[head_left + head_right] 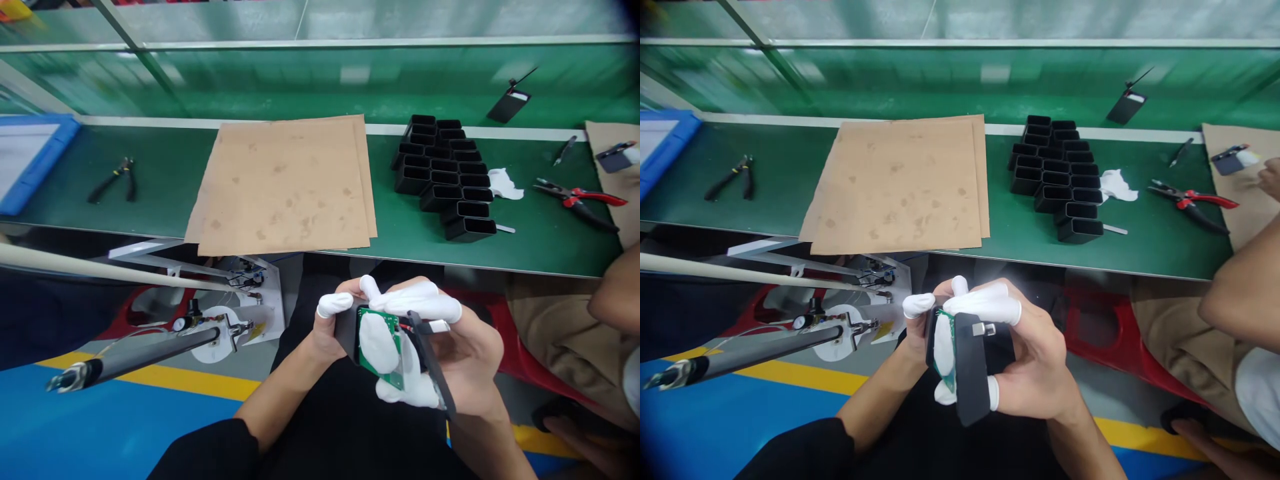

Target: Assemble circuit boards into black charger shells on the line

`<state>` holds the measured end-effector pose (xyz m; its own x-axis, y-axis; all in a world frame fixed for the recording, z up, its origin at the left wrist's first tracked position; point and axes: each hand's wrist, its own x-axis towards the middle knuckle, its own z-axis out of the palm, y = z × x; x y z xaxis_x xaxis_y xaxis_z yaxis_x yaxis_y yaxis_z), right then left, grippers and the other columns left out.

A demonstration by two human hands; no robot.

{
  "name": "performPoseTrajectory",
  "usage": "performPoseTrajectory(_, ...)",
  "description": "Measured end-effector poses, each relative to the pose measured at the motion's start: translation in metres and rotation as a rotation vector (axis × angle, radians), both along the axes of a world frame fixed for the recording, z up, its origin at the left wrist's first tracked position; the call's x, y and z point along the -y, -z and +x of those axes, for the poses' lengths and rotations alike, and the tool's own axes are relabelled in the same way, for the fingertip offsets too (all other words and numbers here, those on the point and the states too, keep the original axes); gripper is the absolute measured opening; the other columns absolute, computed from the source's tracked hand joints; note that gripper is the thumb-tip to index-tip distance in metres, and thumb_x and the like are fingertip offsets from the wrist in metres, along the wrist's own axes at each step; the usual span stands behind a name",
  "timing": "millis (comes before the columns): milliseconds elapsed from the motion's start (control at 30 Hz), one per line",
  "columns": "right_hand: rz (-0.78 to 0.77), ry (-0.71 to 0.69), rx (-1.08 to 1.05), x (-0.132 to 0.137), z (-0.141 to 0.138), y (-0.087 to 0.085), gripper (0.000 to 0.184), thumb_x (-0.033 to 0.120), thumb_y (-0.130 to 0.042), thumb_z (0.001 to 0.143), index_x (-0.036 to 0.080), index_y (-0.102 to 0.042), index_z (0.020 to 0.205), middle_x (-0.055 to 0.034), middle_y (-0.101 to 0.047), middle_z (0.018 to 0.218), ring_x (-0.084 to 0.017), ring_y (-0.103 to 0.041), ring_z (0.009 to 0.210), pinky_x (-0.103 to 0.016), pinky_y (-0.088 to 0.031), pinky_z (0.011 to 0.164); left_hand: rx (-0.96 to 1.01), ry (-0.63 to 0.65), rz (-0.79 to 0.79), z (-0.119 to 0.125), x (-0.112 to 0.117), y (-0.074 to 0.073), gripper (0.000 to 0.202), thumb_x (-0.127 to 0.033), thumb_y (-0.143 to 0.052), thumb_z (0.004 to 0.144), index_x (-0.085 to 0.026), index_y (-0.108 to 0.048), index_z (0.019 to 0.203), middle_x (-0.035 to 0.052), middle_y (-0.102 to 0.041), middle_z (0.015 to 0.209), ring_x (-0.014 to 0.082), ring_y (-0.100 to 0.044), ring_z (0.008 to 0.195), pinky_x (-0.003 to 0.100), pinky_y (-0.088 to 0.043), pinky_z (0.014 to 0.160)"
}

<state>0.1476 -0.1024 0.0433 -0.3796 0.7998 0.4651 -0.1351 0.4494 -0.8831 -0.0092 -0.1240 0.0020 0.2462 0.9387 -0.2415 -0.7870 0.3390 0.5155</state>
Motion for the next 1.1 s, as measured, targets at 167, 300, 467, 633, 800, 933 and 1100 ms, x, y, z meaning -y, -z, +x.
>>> performPoseTrajectory(167, 0.014, 0.008, 0.039, 0.0, 0.001, 0.001, 0.073, 0.029, -0.1, 0.068, 0.031, -0.07, 0.135, -0.0092, -0.077, 0.104, -0.031, -0.073, 0.094, -0.048, -0.065, 0.077, -0.002, 0.0, 0.002, 0.0, 0.0, 0.001, 0.05, -0.067, -0.072, 0.07, -0.02, -0.058, 0.077, 0.0079, -0.069, 0.074, 0.0294, -0.072, 0.074, 0.038, -0.056, 0.068)
performPoseTrajectory(300, 0.024, 0.001, 0.05, 0.001, 0.001, 0.001, 0.075, 0.028, -0.1, 0.069, 0.03, -0.069, 0.137, -0.01, -0.077, 0.11, -0.032, -0.073, 0.098, -0.049, -0.065, 0.081, 0.017, 0.005, 0.032, 0.0, 0.0, 0.003, 0.048, -0.066, -0.07, 0.072, -0.019, -0.06, 0.078, 0.0073, -0.068, 0.074, 0.0286, -0.071, 0.075, 0.037, -0.056, 0.068)
performPoseTrajectory(467, -0.01, 0.023, 0.026, 0.002, 0.001, 0.004, 0.078, 0.032, -0.102, 0.067, 0.033, -0.069, 0.138, -0.0104, -0.077, 0.112, -0.033, -0.073, 0.101, -0.052, -0.066, 0.083, -0.003, -0.018, 0.022, -0.002, 0.001, 0.005, 0.046, -0.064, -0.07, 0.074, -0.019, -0.061, 0.078, 0.0059, -0.065, 0.072, 0.0275, -0.069, 0.076, 0.036, -0.054, 0.068)
performPoseTrajectory(633, -0.032, -0.002, 0.031, 0.003, 0.0, 0.003, 0.072, 0.025, -0.1, 0.07, 0.032, -0.069, 0.136, -0.0089, -0.075, 0.108, -0.03, -0.071, 0.098, -0.047, -0.065, 0.077, 0.005, 0.0, 0.034, -0.004, 0.001, 0.006, 0.049, -0.067, -0.071, 0.075, -0.019, -0.062, 0.08, 0.006, -0.066, 0.074, 0.0265, -0.069, 0.076, 0.035, -0.054, 0.069)
performPoseTrajectory(800, -0.038, -0.03, 0.005, 0.002, -0.001, 0.003, 0.075, 0.015, -0.1, 0.066, 0.027, -0.07, 0.134, -0.0092, -0.074, 0.109, -0.029, -0.07, 0.099, -0.045, -0.064, 0.078, -0.014, -0.017, 0.023, -0.004, 0.002, 0.005, 0.052, -0.069, -0.073, 0.073, -0.018, -0.064, 0.079, 0.0055, -0.066, 0.074, 0.0257, -0.068, 0.074, 0.034, -0.053, 0.068)
performPoseTrajectory(933, -0.055, -0.042, 0.019, 0.002, -0.001, 0.005, 0.078, 0.01, -0.101, 0.061, 0.023, -0.072, 0.132, -0.0099, -0.073, 0.111, -0.029, -0.07, 0.098, -0.043, -0.063, 0.076, -0.015, -0.037, -0.034, -0.004, 0.002, -0.001, 0.051, -0.066, -0.078, 0.069, -0.018, -0.065, 0.076, 0.0027, -0.061, 0.07, 0.0199, -0.06, 0.065, 0.031, -0.048, 0.063)
performPoseTrajectory(1100, -0.058, -0.046, 0.019, 0.002, -0.002, 0.005, 0.08, 0.006, -0.101, 0.059, 0.02, -0.071, 0.132, -0.0099, -0.072, 0.113, -0.029, -0.069, 0.099, -0.043, -0.063, 0.079, 0.033, -0.048, -0.024, -0.004, 0.001, -0.004, 0.049, -0.064, -0.082, 0.067, -0.018, -0.067, 0.073, 0.0002, -0.059, 0.065, 0.0144, -0.052, 0.057, 0.027, -0.043, 0.059)
